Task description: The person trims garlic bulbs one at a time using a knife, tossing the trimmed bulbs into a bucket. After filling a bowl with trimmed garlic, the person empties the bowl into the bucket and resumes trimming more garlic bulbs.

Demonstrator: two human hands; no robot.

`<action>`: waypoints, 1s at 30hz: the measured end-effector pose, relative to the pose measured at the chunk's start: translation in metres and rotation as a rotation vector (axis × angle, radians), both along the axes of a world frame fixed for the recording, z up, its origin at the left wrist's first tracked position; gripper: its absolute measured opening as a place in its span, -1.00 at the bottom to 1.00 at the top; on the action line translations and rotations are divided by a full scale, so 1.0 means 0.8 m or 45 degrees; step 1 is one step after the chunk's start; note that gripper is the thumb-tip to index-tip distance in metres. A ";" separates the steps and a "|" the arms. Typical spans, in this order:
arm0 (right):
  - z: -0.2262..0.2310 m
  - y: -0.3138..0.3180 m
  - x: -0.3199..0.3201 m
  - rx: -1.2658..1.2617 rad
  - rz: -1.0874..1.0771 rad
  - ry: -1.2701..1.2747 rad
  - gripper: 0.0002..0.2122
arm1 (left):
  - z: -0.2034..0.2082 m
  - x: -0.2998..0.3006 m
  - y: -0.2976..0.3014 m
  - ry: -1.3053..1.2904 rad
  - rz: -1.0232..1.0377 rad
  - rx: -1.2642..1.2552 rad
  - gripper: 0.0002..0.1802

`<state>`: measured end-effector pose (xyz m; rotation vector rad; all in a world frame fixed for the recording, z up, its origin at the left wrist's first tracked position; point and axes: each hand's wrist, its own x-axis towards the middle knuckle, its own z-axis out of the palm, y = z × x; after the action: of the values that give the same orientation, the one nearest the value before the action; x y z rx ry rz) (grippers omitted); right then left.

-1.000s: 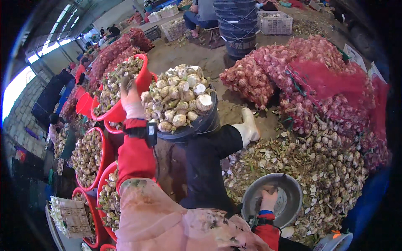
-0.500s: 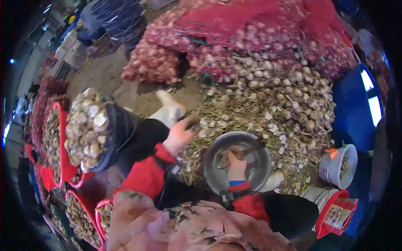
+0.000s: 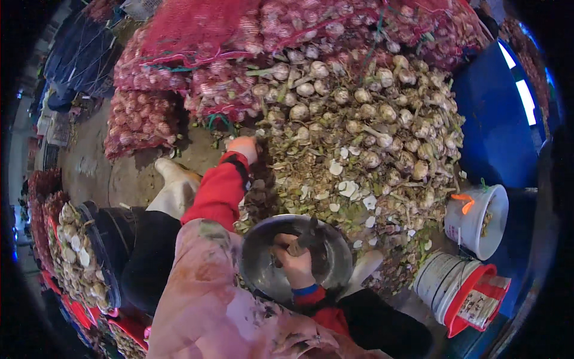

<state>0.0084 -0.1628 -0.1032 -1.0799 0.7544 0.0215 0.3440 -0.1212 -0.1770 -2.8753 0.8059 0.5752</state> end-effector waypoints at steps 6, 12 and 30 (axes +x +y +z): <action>0.002 0.008 -0.005 0.202 -0.129 0.015 -0.82 | 0.087 -0.076 0.049 -0.023 0.241 -0.475 -0.26; -0.017 0.041 -0.022 -0.198 0.015 -0.023 -0.77 | 0.175 -0.230 0.138 1.013 0.703 -1.650 -0.19; 0.074 0.127 -0.035 -1.364 1.114 -0.426 -0.75 | 0.262 -0.410 0.291 0.832 0.792 -1.445 -0.10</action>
<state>-0.0198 -0.0613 -0.0438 -2.3021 -0.1320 0.1914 0.0160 0.1112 0.0326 -4.0730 0.2317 1.6283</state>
